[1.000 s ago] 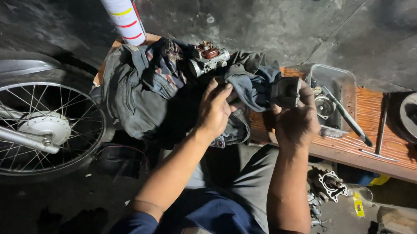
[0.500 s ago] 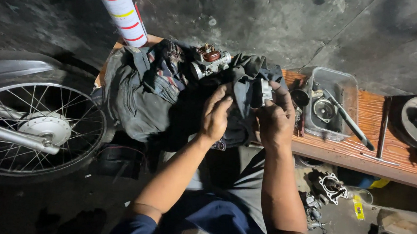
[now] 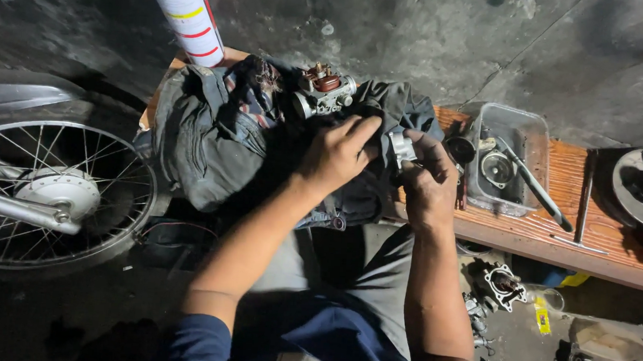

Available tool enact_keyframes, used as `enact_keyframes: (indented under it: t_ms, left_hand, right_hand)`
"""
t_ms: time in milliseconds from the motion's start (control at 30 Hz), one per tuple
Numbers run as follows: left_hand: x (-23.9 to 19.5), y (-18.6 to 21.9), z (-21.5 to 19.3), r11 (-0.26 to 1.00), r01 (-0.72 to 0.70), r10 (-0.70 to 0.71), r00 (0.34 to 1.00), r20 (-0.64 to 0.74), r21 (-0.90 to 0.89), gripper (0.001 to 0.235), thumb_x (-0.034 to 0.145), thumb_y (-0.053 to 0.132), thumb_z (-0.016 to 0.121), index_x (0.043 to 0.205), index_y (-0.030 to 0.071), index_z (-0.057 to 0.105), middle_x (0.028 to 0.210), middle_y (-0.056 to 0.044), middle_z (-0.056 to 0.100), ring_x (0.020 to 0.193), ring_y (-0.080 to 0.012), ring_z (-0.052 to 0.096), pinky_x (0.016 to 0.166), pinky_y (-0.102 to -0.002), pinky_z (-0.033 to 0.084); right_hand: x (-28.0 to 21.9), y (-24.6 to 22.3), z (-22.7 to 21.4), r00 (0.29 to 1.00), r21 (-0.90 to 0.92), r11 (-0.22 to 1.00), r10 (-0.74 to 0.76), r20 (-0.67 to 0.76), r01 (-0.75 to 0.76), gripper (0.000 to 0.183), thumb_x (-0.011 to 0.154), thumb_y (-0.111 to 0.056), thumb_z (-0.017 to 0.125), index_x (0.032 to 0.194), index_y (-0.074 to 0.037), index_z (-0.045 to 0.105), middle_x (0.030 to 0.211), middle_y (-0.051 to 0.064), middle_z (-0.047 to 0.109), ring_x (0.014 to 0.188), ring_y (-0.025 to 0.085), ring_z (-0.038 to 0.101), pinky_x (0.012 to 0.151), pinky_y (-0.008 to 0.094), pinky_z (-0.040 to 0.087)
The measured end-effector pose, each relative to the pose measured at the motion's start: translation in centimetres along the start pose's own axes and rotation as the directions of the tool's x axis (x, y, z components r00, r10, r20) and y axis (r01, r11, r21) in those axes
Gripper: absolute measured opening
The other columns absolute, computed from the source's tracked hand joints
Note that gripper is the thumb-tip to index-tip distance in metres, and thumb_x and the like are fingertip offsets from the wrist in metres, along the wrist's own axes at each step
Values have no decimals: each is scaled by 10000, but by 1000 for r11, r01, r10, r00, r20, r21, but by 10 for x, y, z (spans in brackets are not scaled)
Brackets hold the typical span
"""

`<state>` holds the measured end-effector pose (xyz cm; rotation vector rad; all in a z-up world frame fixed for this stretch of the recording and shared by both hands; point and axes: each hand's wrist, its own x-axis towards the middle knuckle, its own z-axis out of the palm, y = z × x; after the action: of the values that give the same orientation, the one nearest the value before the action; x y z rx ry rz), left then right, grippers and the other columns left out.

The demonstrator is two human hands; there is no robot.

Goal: Inspecting and adjusting a cleaned motorcycle carburetor component using a screwdriver.

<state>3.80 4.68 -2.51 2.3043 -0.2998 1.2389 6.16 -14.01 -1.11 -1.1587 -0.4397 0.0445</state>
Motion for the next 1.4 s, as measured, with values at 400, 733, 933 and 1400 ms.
enact_keyframes:
  t_ms: [400, 733, 933, 1400]
  left_hand:
    - [28, 25, -35, 954, 118, -87, 989, 120, -274, 286, 816, 5, 596, 1020, 171, 708, 795, -50, 613, 823, -331, 702, 691, -403, 587]
    - [19, 31, -35, 825, 386, -324, 922, 213, -413, 337, 769, 26, 728, 1098, 96, 740, 900, -158, 726, 929, -374, 726, 784, -432, 595]
    - [20, 45, -38, 903, 186, -230, 971, -70, -388, 431, 919, 135, 746, 1337, 90, 652, 1235, -169, 698, 1171, -391, 664, 979, -479, 559]
    - [20, 23, -22, 908, -416, 415, 909, 34, 54, 236, 1023, 326, 583, 1071, 122, 691, 1076, -60, 638, 963, -282, 628, 793, -407, 499]
  right_hand:
    - [-3, -8, 11, 999, -80, 997, 21, -27, -23, 481, 783, 30, 709, 1259, 69, 649, 977, 164, 698, 661, 172, 693, 548, 323, 594]
    - [19, -21, 17, 955, 142, 958, 269, -124, -251, 459, 795, -84, 643, 1210, 112, 651, 788, 155, 652, 533, 171, 605, 448, 351, 548]
    - [17, -36, 21, 936, 261, 914, 343, -81, -312, 478, 766, -152, 628, 1193, 62, 635, 889, 143, 697, 716, 210, 673, 506, 292, 562]
    - [13, -16, 11, 914, 411, 854, 392, -104, -319, 219, 764, -153, 647, 947, -47, 704, 855, 70, 670, 775, 238, 656, 643, 454, 615]
